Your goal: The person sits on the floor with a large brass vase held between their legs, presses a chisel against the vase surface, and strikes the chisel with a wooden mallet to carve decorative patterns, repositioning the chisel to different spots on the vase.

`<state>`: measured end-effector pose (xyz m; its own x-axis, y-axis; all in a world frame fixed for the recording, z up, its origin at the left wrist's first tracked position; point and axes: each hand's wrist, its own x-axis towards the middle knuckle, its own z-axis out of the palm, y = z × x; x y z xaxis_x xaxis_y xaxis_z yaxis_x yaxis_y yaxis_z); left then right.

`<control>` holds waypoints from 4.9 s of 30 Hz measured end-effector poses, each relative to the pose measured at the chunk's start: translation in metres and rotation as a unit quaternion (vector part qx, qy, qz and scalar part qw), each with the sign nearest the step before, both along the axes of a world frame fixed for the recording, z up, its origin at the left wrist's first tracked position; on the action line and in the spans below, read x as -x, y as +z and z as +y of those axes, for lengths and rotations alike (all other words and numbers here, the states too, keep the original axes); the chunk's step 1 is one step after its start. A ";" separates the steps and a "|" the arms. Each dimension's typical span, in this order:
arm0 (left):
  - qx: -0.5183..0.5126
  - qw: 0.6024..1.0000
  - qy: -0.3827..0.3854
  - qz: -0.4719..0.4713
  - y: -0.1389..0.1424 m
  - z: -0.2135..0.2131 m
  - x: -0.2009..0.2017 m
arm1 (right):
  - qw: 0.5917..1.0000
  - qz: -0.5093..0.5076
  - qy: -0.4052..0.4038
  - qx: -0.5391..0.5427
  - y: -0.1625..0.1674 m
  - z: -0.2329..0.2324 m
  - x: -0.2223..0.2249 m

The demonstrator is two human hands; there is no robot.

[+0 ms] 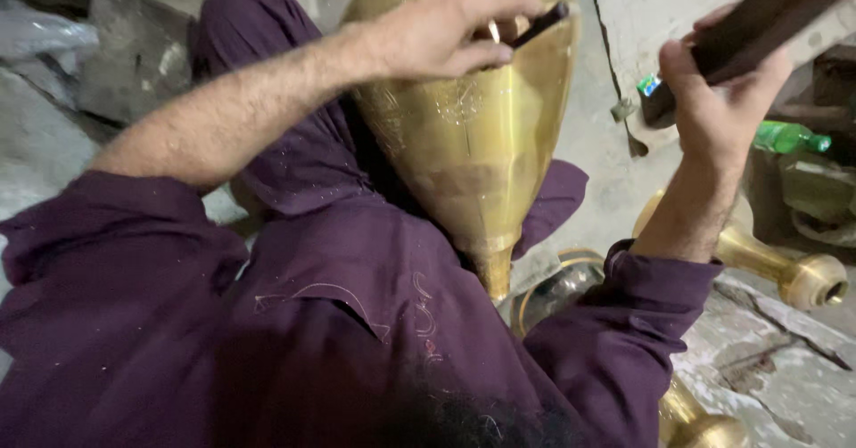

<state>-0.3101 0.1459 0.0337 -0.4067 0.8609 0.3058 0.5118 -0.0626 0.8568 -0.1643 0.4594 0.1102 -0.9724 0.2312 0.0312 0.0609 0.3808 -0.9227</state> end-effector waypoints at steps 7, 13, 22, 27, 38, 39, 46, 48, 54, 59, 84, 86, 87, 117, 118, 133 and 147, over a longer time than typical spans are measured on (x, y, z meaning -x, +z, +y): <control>-0.028 0.999 -0.012 -0.024 -0.012 -0.001 0.000 | 0.992 -0.013 0.048 -0.115 -0.001 -0.006 -0.002; -0.039 0.999 -0.013 -0.027 -0.016 -0.005 -0.002 | 0.979 -0.006 0.070 -0.191 -0.001 -0.002 -0.002; -0.024 1.000 -0.001 0.001 -0.021 -0.005 -0.002 | 0.944 0.034 0.165 -0.284 -0.014 0.018 -0.010; -0.004 0.999 -0.005 -0.042 -0.014 -0.005 -0.001 | 0.975 0.006 0.107 -0.194 -0.022 0.025 -0.009; -0.024 0.999 -0.018 -0.014 -0.003 -0.006 0.003 | 0.903 0.097 0.128 -0.399 0.010 -0.007 0.010; -0.020 0.999 -0.020 -0.026 -0.003 -0.006 0.003 | 0.966 0.047 0.094 -0.237 0.011 -0.011 0.012; -0.062 0.998 -0.012 0.006 -0.008 -0.007 -0.001 | 0.956 0.052 0.116 -0.265 0.007 -0.004 0.007; -0.066 0.998 -0.004 0.007 -0.009 -0.006 0.000 | 0.967 0.008 0.128 -0.221 0.001 -0.001 0.003; -0.039 0.999 -0.017 -0.027 -0.007 -0.007 -0.001 | 0.978 -0.037 0.079 -0.191 -0.003 -0.008 -0.002; -0.050 0.999 -0.008 0.007 -0.003 -0.006 0.000 | 0.939 0.022 0.139 -0.315 0.003 -0.013 -0.001; -0.069 0.997 -0.010 -0.036 -0.025 -0.014 -0.036 | 0.987 0.067 -0.052 0.136 -0.061 -0.096 -0.109; -0.091 0.996 -0.007 0.002 -0.028 -0.011 -0.029 | 0.990 -0.007 -0.078 0.119 -0.050 -0.076 -0.111; -0.096 0.995 -0.006 0.007 -0.029 -0.010 -0.027 | 0.988 -0.048 -0.102 0.104 -0.045 -0.066 -0.110; -0.139 0.989 -0.054 -0.026 -0.031 0.000 -0.033 | 0.914 0.024 0.100 -0.393 0.045 -0.031 -0.051; -0.137 0.989 -0.050 -0.022 -0.031 0.000 -0.033 | 0.916 0.018 0.099 -0.389 0.043 -0.031 -0.053; -0.082 0.995 -0.047 -0.031 -0.020 -0.003 -0.034 | 0.971 -0.143 -0.084 -0.173 0.036 -0.044 -0.052; -0.130 0.990 -0.052 -0.022 -0.022 -0.009 -0.040 | 0.912 -0.048 0.026 -0.407 0.031 -0.039 -0.068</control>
<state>-0.2701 0.1372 0.0118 -0.3380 0.7929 0.5071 0.4531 -0.3351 0.8261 -0.0959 0.4204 0.1417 -0.9888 0.1226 0.0854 0.0888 0.9420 -0.3236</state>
